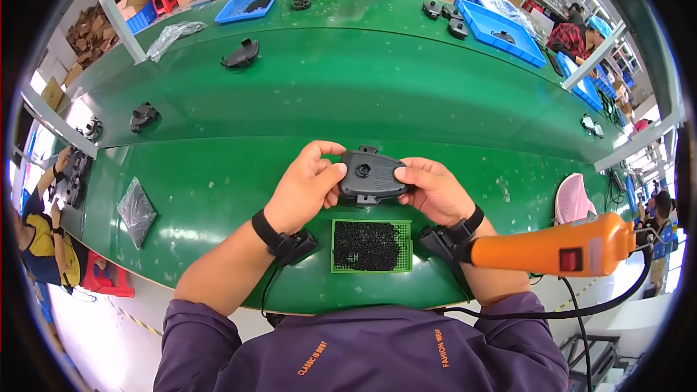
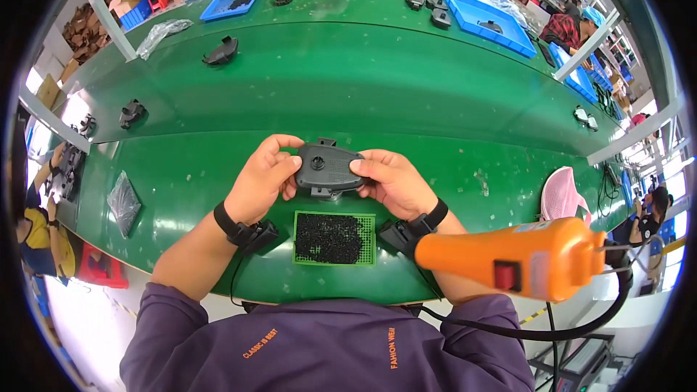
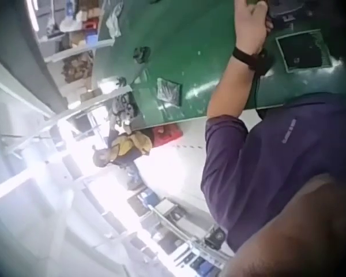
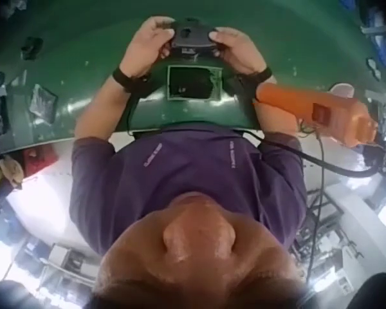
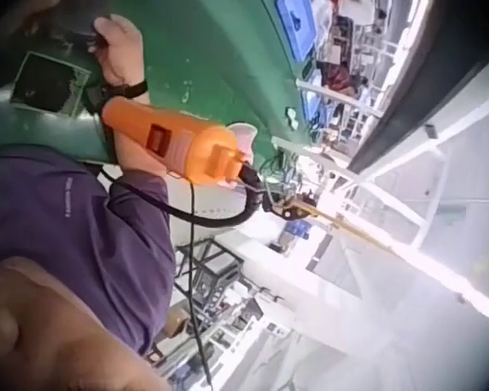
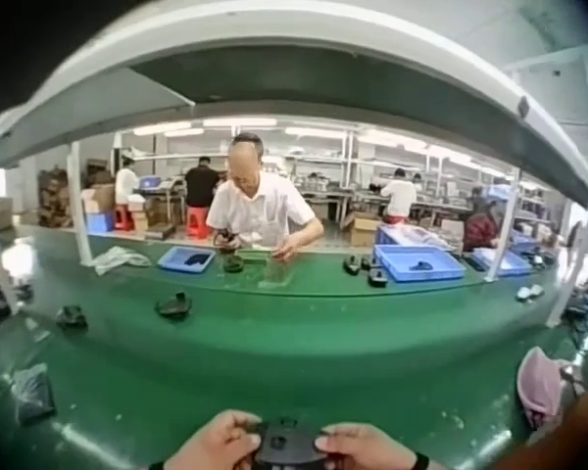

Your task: Assemble small plastic components using an electric screwdriver by fastening screws into pre-drilled holes.

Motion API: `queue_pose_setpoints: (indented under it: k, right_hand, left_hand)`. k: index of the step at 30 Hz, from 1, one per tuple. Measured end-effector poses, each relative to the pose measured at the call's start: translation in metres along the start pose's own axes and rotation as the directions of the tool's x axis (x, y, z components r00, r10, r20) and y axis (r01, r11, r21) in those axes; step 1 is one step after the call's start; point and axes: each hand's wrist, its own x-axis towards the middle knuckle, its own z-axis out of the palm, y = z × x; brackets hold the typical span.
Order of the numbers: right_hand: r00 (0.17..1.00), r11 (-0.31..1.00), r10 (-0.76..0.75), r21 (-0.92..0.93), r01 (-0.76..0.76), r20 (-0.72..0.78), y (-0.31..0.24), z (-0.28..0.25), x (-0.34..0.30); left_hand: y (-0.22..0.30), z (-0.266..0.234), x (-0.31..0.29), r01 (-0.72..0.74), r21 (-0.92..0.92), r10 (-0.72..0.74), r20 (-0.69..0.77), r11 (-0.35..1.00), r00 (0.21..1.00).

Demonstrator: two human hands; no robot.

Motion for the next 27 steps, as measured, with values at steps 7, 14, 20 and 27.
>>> queue_pose_setpoints:
  k: [7,14,20,27]
  right_hand:
    - [0.996,0.994,-0.009,-0.112,0.000,-0.084,0.010,0.006,0.006]
    - [0.997,0.984,-0.025,-0.180,0.013,-0.066,0.014,0.000,0.014]
    - [0.989,0.962,-0.139,-0.246,0.122,-0.055,0.019,0.003,0.011]
    - [0.979,0.933,-0.193,-0.322,0.162,-0.069,0.014,0.004,0.013]
  left_hand:
    - [-0.014,-0.003,0.003,0.039,0.111,-0.041,0.012,0.993,0.999]
    - [-0.016,-0.003,0.005,0.029,0.052,-0.031,0.037,0.998,0.999]
    - [-0.028,-0.002,0.010,0.111,-0.134,-0.097,0.107,0.985,0.990]
    - [-0.042,0.002,0.016,-0.047,-0.110,0.055,0.077,0.993,0.996]
